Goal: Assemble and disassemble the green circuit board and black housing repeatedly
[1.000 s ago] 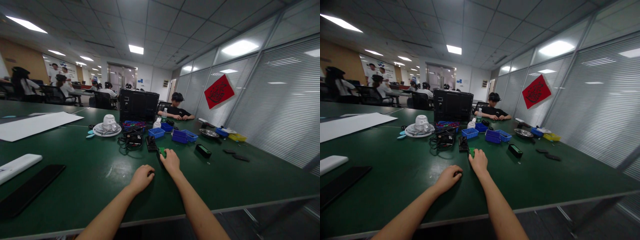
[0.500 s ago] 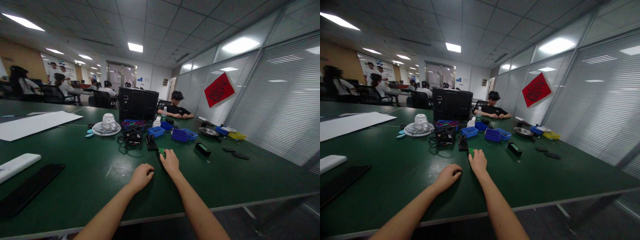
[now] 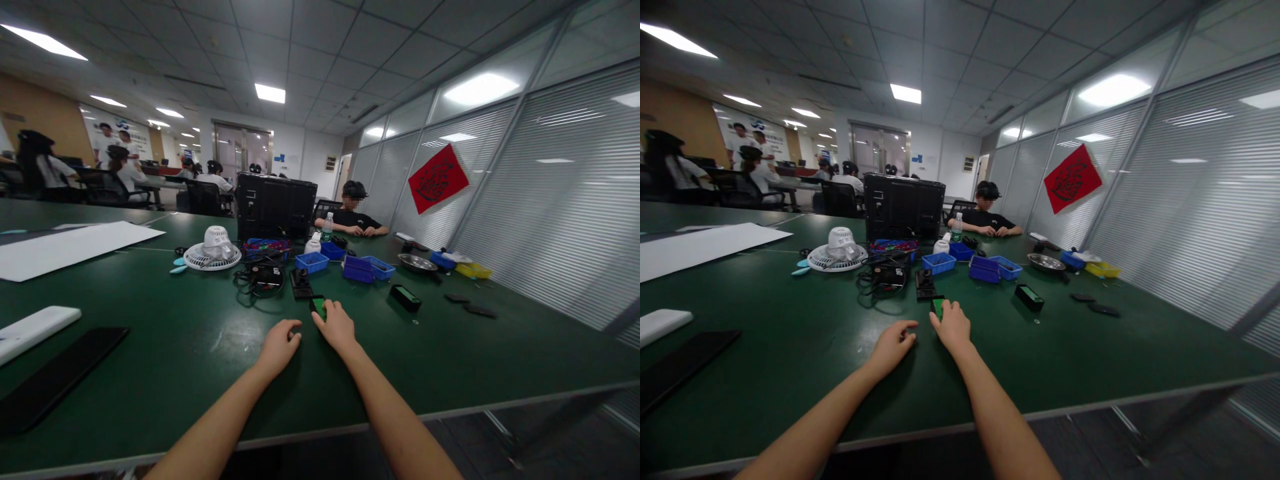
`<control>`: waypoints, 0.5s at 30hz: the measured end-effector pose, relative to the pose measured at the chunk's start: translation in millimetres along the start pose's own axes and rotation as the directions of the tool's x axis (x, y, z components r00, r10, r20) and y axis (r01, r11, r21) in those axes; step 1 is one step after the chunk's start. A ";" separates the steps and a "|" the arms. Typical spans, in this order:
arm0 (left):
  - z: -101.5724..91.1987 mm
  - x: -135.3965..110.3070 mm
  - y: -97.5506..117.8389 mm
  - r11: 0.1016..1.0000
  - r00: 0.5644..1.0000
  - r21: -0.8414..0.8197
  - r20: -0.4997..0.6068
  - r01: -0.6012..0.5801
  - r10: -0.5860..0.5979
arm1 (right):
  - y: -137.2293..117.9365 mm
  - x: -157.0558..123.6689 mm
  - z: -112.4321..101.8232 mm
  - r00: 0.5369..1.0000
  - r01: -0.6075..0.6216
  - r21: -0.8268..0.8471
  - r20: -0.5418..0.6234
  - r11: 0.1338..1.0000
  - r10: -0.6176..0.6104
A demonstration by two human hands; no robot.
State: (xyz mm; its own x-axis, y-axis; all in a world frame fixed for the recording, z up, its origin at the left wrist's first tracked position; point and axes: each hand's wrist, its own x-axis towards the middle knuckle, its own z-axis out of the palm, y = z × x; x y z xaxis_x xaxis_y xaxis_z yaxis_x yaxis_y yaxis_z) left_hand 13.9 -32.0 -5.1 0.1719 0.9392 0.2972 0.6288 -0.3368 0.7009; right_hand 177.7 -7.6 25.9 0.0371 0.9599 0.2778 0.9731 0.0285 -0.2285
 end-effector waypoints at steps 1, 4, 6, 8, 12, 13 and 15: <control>-0.6 1.6 -1.3 0.999 0.998 -0.020 -0.052 0.043 -0.044 | -1.4 -0.8 0.2 1.000 0.018 0.053 0.002 0.998 -0.018; -2.7 4.6 -4.6 0.992 0.974 -0.049 -0.192 0.116 -0.123 | -7.9 -3.9 2.7 0.987 0.154 0.277 0.009 0.948 -0.163; -4.3 4.6 -5.3 0.994 0.958 -0.017 -0.265 0.112 -0.112 | -12.7 -5.9 5.2 0.953 0.275 0.425 0.000 0.863 -0.304; -6.1 3.4 -4.4 0.995 0.944 0.047 -0.323 0.087 -0.067 | -16.3 -7.8 7.6 0.919 0.334 0.545 -0.008 0.769 -0.394; -9.6 0.0 -0.5 0.981 0.923 0.173 -0.384 0.090 -0.017 | -19.8 -11.3 10.1 0.883 0.217 0.734 0.133 0.644 -0.450; -10.3 -0.7 0.1 0.975 0.922 0.197 -0.388 0.104 -0.020 | -20.5 -12.1 10.4 0.869 0.183 0.758 0.173 0.626 -0.464; -11.4 -1.5 0.5 0.964 0.922 0.231 -0.385 0.133 -0.035 | -22.1 -13.2 11.8 0.846 0.174 0.787 0.189 0.592 -0.499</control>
State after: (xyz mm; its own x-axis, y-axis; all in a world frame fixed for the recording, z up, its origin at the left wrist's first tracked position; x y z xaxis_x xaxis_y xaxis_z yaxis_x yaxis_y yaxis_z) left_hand 5.3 -34.3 2.2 -0.1553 0.8527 0.4989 0.8039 -0.1844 0.5655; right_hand 153.0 -17.6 16.4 -0.4970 0.8504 0.1727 0.4038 0.4029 -0.8214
